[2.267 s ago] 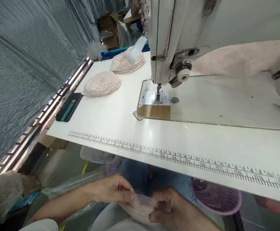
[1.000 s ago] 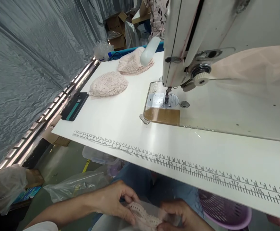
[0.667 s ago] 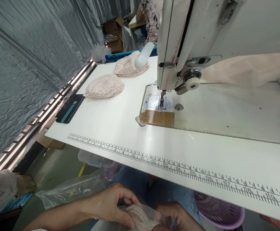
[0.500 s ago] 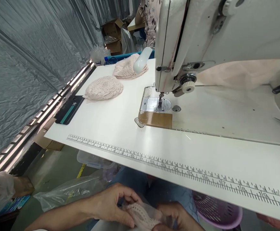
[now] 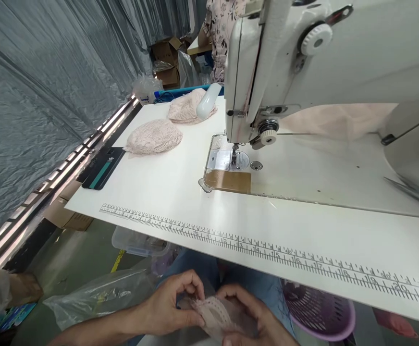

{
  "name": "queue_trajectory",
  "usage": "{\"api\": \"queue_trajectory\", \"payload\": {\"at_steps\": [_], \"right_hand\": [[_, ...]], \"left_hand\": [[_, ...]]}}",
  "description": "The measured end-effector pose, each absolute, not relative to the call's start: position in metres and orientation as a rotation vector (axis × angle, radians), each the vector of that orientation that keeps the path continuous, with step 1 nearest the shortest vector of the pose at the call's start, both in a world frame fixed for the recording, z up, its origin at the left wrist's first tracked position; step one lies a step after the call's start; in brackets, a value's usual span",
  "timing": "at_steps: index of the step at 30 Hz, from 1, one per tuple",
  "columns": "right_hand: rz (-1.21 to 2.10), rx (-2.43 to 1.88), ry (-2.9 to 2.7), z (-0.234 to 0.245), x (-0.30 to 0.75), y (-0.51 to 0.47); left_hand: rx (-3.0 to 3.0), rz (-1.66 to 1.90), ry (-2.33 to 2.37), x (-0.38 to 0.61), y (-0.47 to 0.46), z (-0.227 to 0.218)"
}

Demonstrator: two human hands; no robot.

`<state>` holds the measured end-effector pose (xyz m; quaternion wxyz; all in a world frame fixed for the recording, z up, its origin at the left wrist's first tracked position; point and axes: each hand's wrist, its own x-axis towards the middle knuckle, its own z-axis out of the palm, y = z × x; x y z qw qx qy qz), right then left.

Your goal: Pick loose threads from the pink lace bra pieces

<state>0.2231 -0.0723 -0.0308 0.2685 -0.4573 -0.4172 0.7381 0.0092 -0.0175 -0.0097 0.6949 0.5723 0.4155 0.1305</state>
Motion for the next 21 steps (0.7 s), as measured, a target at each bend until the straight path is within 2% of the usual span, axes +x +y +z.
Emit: {"api": "queue_trajectory", "payload": {"at_steps": [21], "right_hand": [[1.924,-1.290,-1.195,-0.020,0.208,-0.064]], "left_hand": [[1.326,0.257,0.879,0.011,-0.017,-0.006]]}}
